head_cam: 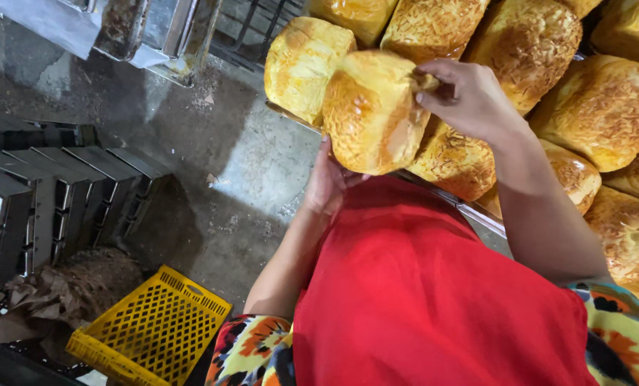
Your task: The person picks up loaves of bread from metal trays and rearranges them on the same trays, turning them over and aligning them one by one.
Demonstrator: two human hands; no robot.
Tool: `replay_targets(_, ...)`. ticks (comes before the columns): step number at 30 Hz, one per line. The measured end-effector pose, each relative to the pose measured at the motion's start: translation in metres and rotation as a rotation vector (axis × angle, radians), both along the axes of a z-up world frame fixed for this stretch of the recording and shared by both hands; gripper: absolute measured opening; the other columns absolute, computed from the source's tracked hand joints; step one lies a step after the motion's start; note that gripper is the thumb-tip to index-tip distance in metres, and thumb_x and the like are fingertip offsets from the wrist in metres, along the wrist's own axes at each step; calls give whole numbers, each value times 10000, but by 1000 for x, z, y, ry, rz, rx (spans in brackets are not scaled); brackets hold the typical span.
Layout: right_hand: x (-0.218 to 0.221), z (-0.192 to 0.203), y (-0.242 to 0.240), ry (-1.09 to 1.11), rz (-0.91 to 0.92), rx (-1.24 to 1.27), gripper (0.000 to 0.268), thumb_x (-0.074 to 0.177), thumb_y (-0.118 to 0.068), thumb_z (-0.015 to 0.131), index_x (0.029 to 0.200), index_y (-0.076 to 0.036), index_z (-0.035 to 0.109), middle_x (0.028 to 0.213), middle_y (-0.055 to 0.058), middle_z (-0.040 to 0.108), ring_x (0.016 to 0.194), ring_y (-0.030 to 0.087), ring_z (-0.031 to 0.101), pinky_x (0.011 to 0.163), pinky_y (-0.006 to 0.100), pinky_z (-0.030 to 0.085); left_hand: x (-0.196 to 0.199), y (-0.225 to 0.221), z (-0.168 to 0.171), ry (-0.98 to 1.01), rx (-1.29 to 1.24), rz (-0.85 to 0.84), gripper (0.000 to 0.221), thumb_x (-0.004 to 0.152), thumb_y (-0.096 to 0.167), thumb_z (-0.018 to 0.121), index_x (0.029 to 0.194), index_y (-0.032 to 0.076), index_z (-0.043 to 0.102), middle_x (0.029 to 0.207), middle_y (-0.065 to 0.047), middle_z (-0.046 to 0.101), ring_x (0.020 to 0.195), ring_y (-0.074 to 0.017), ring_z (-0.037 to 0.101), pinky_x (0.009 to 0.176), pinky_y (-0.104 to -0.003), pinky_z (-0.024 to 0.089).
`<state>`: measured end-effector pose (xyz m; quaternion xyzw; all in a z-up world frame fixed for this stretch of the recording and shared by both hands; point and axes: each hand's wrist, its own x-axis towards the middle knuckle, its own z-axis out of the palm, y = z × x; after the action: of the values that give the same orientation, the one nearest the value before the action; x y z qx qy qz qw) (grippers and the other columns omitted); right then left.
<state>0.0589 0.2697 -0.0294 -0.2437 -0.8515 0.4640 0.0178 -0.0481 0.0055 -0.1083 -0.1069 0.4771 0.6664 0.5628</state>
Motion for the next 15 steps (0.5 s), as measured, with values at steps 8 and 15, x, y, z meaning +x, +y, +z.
replay_targets(8,6,-26,-8,-39,-39,-13,367,904,-182,757,1221,1,724,918,143,752,769,174,698,697,353,556,-13,-10,-14,52,-149,-145,791,1004,667,364,1359,-7,581,1069,-201,761,889,-280,751,761,-397,622)
replay_targets(15,-1,-23,-12,-297,-212,-189,385,912,-238,729,1249,-55,712,880,142,742,639,263,660,599,418,519,-40,-2,-70,-59,-178,-232,844,951,770,245,1325,93,584,991,-140,734,776,-253,696,689,-397,591)
